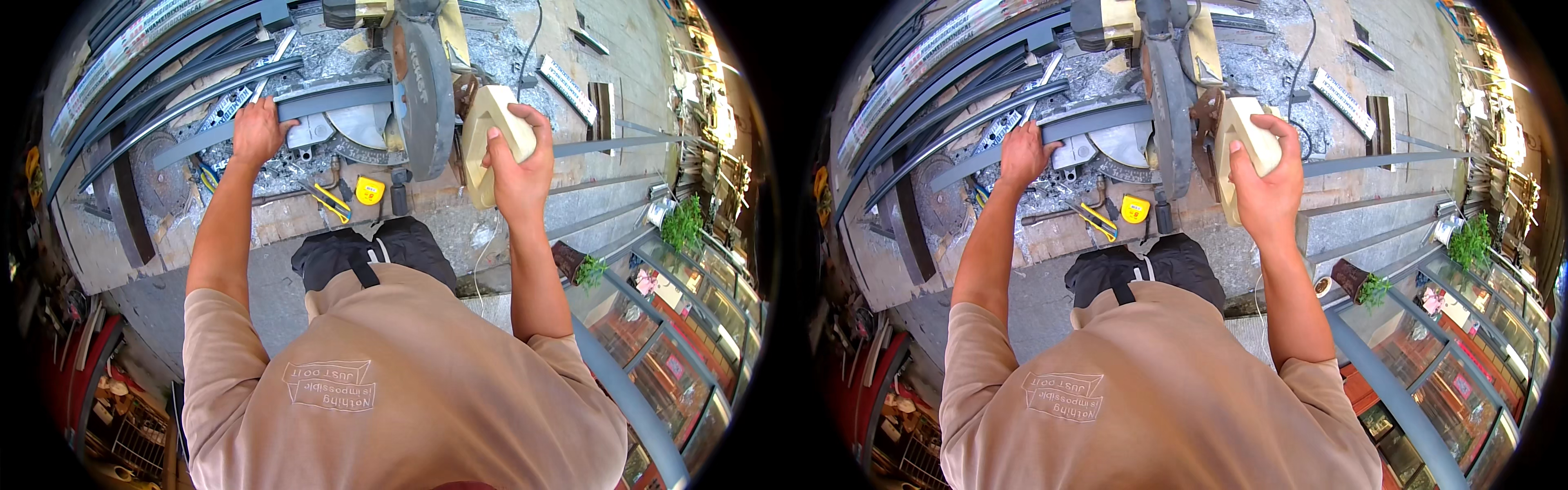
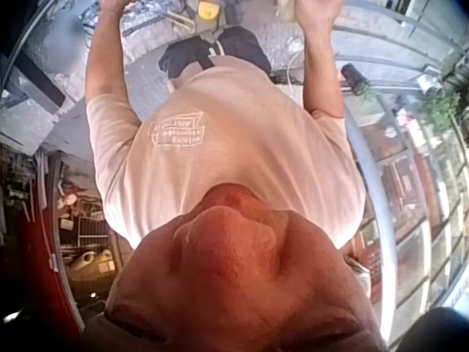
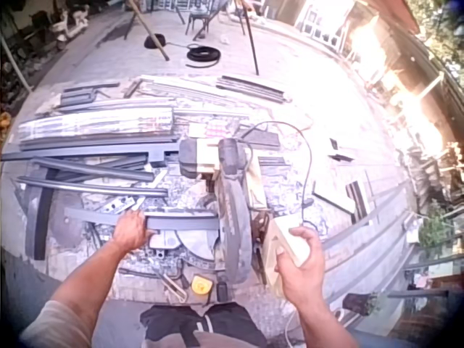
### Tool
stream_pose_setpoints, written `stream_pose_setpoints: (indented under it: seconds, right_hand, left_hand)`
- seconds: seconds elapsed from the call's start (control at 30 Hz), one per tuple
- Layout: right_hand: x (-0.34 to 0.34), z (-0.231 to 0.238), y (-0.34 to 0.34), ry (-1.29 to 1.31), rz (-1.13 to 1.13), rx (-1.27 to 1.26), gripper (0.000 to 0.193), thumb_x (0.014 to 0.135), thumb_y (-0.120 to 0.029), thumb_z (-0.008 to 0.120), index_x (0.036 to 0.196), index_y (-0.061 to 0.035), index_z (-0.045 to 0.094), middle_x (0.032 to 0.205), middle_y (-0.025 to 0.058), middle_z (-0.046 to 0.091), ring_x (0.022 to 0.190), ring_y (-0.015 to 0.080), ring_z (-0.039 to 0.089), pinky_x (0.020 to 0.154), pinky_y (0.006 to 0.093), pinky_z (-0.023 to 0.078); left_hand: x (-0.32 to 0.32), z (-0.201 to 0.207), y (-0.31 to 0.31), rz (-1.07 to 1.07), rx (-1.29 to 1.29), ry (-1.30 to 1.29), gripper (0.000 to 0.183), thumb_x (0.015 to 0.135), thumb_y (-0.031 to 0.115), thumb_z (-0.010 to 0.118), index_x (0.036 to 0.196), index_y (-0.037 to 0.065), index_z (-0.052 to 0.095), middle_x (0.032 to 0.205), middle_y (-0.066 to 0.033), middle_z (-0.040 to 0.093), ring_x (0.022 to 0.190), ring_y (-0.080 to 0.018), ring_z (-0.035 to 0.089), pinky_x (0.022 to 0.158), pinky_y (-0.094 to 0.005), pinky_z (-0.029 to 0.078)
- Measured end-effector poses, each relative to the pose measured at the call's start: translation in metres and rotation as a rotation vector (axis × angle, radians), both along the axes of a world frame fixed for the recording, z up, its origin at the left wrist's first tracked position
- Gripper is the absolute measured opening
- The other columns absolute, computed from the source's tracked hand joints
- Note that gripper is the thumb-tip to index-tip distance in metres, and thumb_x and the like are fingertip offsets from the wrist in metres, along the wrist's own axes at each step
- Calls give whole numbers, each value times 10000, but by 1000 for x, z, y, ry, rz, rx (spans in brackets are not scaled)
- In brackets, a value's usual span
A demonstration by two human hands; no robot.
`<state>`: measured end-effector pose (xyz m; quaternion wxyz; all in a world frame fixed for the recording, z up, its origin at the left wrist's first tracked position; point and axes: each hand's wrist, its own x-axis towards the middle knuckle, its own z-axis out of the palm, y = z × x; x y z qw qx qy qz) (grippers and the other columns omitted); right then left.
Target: The person measures a rectangular metal frame using a tape measure, then selects a metal beam from a pile, marks it, and cuts it using a power miter saw.
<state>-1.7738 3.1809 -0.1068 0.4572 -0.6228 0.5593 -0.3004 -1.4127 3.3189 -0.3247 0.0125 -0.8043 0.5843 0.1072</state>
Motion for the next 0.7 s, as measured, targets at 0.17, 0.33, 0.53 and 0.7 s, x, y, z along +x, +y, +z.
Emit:
stream_pose_setpoints:
  seconds: [0.17, 0.33, 0.53, 0.7]
  right_hand:
    - [2, 2, 1, 27, 9, -14, 359, 978, -35, 712, 1313, -50, 584, 1085, 75, 655, 737, 102, 639, 647, 270, 550]
    - [-1, -2, 1, 20, 2, -5, 359, 962, -39, 732, 1296, -85, 609, 1123, 65, 650, 759, 113, 656, 643, 285, 566]
    - [-3, -5, 1, 0, -5, -2, 357, 959, -41, 734, 1292, -88, 614, 1115, 67, 656, 766, 110, 658, 643, 284, 567]
    - [-3, -5, 2, 11, -4, -8, 352, 956, -50, 738, 1286, -87, 622, 1107, 67, 672, 837, 112, 661, 710, 287, 562]
  left_hand:
    - [1, -3, 1, -8, -8, -7, 687, 926, 622, 716, 1210, -1, 661, 1154, -167, 724, 1105, -350, 688, 949, -471, 516]
    - [1, -3, 1, -12, -1, -15, 712, 927, 630, 710, 1237, -9, 657, 1161, -168, 722, 1114, -346, 688, 952, -470, 518]
    - [1, -3, 0, -13, 15, -13, 759, 928, 628, 712, 1297, -32, 646, 1191, -172, 725, 1133, -342, 685, 964, -468, 517]
    - [1, -5, 1, -11, 9, -19, 773, 925, 618, 721, 1320, -41, 638, 1202, -173, 725, 1139, -341, 683, 972, -468, 515]
